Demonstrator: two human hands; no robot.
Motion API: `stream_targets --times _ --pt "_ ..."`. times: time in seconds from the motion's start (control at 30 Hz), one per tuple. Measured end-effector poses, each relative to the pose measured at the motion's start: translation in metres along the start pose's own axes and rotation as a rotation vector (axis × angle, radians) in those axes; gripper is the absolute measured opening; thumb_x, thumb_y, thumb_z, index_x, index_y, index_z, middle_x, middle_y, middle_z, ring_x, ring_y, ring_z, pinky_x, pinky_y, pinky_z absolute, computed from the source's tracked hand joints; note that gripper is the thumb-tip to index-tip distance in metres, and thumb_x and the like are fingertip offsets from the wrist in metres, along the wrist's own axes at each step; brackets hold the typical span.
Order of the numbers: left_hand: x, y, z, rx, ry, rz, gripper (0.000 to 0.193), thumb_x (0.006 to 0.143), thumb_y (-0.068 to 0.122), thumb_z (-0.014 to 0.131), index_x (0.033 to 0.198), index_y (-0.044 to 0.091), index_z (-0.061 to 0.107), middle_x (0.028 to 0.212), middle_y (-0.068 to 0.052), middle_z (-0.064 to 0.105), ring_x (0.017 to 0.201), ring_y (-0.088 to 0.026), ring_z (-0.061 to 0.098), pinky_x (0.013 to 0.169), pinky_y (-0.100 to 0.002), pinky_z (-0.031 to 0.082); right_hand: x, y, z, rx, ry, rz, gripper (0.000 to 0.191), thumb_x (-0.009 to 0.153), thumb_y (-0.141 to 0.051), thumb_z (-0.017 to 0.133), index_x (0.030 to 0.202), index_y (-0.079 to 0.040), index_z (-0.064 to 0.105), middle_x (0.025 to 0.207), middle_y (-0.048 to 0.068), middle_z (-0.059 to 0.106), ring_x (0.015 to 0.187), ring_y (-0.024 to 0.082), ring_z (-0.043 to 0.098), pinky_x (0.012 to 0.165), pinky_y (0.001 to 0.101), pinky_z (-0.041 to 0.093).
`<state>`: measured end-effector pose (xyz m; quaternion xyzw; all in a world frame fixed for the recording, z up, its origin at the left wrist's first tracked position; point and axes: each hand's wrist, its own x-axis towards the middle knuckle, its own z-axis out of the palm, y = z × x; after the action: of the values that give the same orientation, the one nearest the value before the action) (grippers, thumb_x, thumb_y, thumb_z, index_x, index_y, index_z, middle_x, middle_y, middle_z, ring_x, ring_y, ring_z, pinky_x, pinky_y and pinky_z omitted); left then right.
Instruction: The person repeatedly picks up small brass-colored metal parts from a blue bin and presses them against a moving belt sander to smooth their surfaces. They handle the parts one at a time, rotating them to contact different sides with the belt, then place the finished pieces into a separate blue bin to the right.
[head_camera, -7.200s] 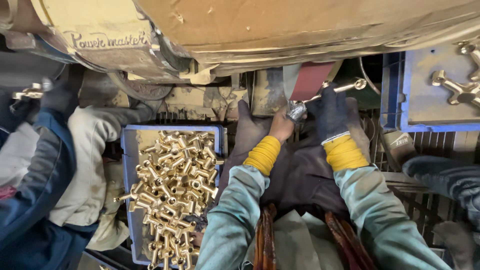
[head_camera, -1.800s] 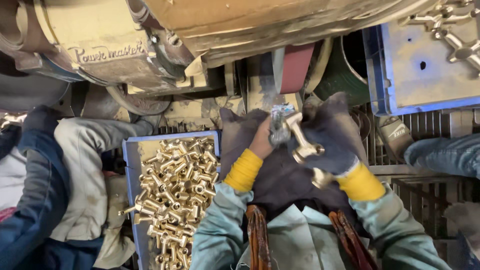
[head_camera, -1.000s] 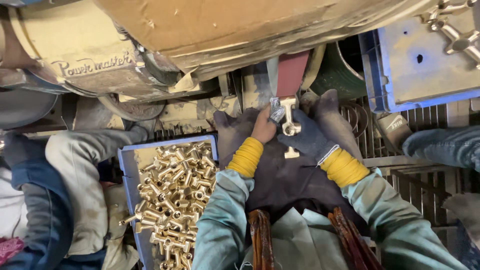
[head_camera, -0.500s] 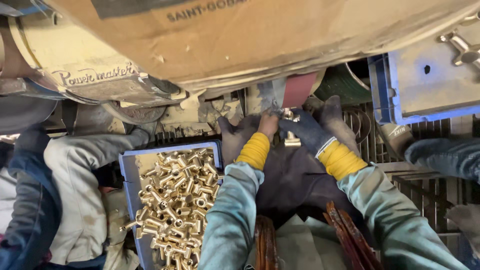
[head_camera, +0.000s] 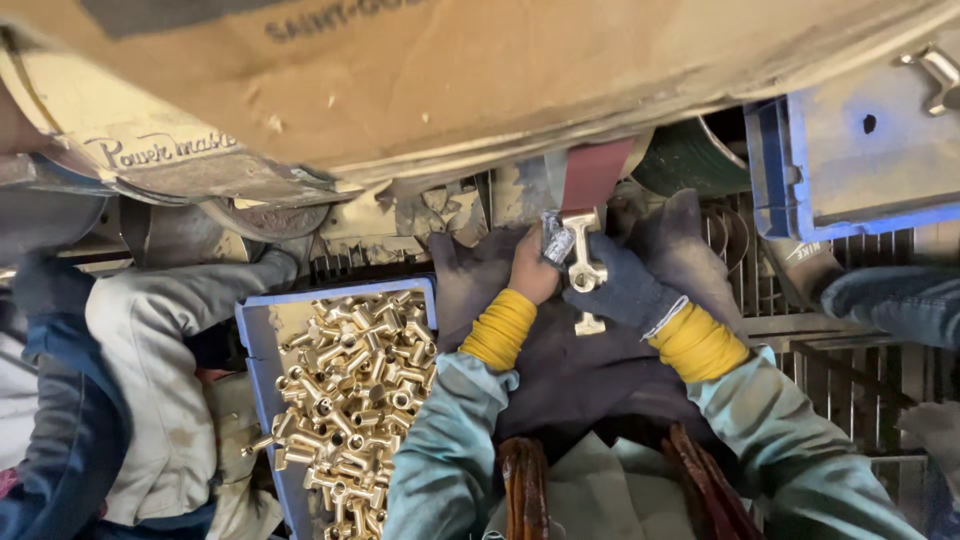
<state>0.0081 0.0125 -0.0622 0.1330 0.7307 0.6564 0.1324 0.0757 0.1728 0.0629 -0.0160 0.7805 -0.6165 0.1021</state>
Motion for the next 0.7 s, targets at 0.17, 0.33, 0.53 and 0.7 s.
stream_targets --times 0.17,0.33,0.53,0.7 --pt "0.011 -0.006 0.002 -0.182 0.089 -0.383 0.036 0.088 0.002 0.051 0.12 -0.004 0.066 0.104 -0.014 0.07 0.093 -0.021 0.062 0.084 -0.033 0.05 0.031 0.019 -0.006 0.214 -0.064 0.205 0.055 0.084 -0.021 0.079 0.132 -0.002 0.059 0.117 0.009 0.067 0.103 0.016 0.063 0.086 0.0329 0.056" --pt "0.019 -0.004 0.004 -0.452 0.205 -0.655 0.034 0.089 0.004 0.05 0.12 0.001 0.064 0.093 -0.007 0.067 0.078 -0.015 0.057 0.067 -0.029 0.047 0.059 0.021 -0.013 0.166 -0.044 0.376 0.054 0.088 -0.033 0.072 0.133 -0.004 0.06 0.109 0.007 0.07 0.09 0.013 0.062 0.076 0.0313 0.053" --pt "0.01 0.012 0.002 -0.183 0.124 -0.307 0.027 0.096 0.01 0.06 0.117 -0.004 0.069 0.1 -0.008 0.074 0.093 -0.018 0.064 0.087 -0.032 0.051 0.02 0.001 -0.002 0.065 -0.053 0.326 0.057 0.078 -0.026 0.078 0.126 -0.004 0.059 0.106 0.008 0.068 0.088 0.014 0.065 0.075 0.0336 0.058" --pt "-0.019 0.045 -0.003 0.072 0.09 0.08 0.029 0.096 0.009 0.06 0.122 -0.001 0.066 0.109 -0.007 0.072 0.103 -0.021 0.068 0.095 -0.034 0.052 -0.004 -0.027 0.0 -0.113 0.043 -0.095 0.061 0.075 -0.015 0.083 0.127 -0.002 0.056 0.108 0.01 0.068 0.097 0.02 0.067 0.084 0.0332 0.055"
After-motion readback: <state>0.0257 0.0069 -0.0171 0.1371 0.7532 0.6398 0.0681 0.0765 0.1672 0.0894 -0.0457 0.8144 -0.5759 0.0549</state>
